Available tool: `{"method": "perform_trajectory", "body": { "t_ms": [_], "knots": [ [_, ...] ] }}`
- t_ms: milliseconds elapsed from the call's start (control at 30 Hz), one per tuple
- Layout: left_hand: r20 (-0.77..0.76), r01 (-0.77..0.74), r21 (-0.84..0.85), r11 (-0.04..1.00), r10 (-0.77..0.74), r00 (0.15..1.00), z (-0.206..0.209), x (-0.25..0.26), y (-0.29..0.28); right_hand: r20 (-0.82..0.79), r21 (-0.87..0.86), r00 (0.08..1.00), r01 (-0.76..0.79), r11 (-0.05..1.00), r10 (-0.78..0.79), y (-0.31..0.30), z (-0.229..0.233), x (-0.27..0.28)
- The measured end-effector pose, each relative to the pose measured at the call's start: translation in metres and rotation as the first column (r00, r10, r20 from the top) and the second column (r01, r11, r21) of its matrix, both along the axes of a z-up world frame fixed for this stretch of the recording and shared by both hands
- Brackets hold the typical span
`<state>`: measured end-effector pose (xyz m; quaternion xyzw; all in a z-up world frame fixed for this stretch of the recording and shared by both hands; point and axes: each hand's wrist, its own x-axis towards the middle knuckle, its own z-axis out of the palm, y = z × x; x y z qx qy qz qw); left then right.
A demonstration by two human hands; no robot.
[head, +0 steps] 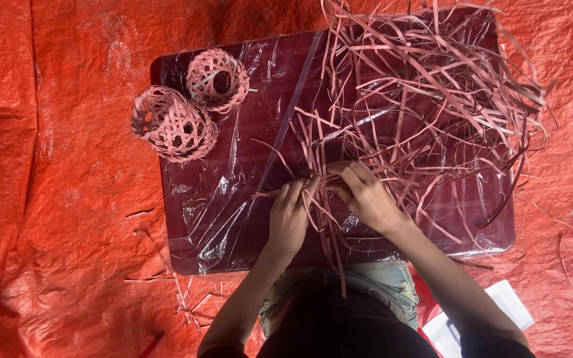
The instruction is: Weaving thin strips of material to create a flat base for a basket.
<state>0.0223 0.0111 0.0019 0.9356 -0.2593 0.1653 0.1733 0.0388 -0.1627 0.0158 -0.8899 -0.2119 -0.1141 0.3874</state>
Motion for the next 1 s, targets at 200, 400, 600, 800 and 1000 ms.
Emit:
{"method": "perform_trajectory", "body": {
  "t_ms": [200,400,600,800,1000],
  "knots": [
    [0.048,-0.003,0.015,1.0,0.002,0.999,0.0,0.001,-0.001,0.173,-0.177,0.981,0.118,0.977,-0.088,0.003,-0.005,-0.009],
    [0.076,-0.013,0.004,1.0,0.013,0.997,-0.001,0.001,-0.002,0.167,-0.123,0.967,0.214,0.969,-0.192,0.005,-0.008,-0.012],
    [0.118,-0.052,0.021,0.998,0.049,0.992,-0.01,-0.002,-0.002,0.097,-0.021,0.947,0.309,0.951,-0.306,0.003,-0.006,-0.009],
    [0.171,-0.05,0.015,0.999,0.046,0.984,-0.013,-0.001,-0.002,0.275,-0.198,0.922,0.332,0.922,-0.273,0.004,-0.004,-0.007],
    [0.187,-0.054,-0.009,0.999,0.054,0.981,-0.006,-0.003,0.0,0.405,-0.425,0.892,0.377,0.823,-0.199,-0.004,-0.005,-0.002]
  ]
}}
